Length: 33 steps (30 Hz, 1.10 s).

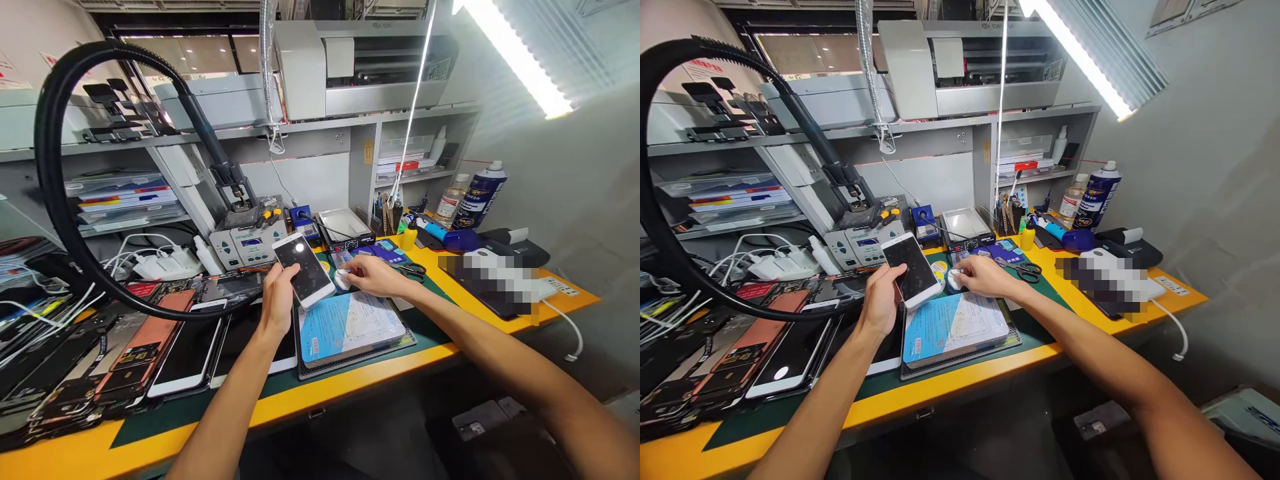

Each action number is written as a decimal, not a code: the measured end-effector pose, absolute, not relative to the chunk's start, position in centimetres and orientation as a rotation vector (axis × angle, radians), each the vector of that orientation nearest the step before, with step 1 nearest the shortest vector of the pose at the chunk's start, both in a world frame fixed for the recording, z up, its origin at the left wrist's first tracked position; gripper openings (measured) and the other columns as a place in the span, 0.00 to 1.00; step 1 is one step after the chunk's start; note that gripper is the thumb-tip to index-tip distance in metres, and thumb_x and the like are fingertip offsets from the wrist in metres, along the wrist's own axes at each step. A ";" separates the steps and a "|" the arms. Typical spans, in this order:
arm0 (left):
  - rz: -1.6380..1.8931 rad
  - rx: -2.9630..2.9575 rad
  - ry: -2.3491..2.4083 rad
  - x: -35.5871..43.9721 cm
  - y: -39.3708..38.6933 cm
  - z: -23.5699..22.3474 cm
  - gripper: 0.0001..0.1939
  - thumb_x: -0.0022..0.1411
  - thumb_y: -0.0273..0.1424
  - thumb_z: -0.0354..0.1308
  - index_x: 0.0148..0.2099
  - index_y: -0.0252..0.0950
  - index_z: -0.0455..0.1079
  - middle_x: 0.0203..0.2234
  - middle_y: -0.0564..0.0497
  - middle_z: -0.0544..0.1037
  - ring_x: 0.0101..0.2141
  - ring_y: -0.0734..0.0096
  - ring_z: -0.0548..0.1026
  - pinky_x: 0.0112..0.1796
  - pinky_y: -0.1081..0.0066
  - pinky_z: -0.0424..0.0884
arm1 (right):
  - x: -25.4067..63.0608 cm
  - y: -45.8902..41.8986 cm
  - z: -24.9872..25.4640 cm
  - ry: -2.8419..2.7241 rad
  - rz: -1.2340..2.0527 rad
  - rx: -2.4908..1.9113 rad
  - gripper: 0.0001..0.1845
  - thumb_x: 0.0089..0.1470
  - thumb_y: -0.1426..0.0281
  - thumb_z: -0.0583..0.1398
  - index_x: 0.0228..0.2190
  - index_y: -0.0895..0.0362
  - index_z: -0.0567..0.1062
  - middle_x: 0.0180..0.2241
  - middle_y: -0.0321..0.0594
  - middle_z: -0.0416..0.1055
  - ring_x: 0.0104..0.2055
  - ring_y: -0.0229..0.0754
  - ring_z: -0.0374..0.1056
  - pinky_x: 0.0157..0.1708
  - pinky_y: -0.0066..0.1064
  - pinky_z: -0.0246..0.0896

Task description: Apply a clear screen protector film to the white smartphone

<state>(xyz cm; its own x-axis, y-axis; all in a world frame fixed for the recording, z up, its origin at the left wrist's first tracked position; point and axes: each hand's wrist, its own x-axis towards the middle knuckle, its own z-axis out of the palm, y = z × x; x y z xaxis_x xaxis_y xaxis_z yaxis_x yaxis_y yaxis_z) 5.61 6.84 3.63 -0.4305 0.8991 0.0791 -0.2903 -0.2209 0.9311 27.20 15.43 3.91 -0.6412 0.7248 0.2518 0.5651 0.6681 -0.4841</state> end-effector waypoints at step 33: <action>1.617 0.925 1.079 6.4 6.3 4.3 0.21 0.53 0.39 0.73 0.46 0.36 0.77 0.35 0.50 0.84 0.30 0.67 0.80 0.31 0.71 0.75 | 26.6 13.3 6.0 -2.008 1.565 -0.782 0.25 0.49 0.49 0.70 0.30 0.60 0.79 0.24 0.38 0.74 0.24 0.37 0.67 0.21 0.26 0.62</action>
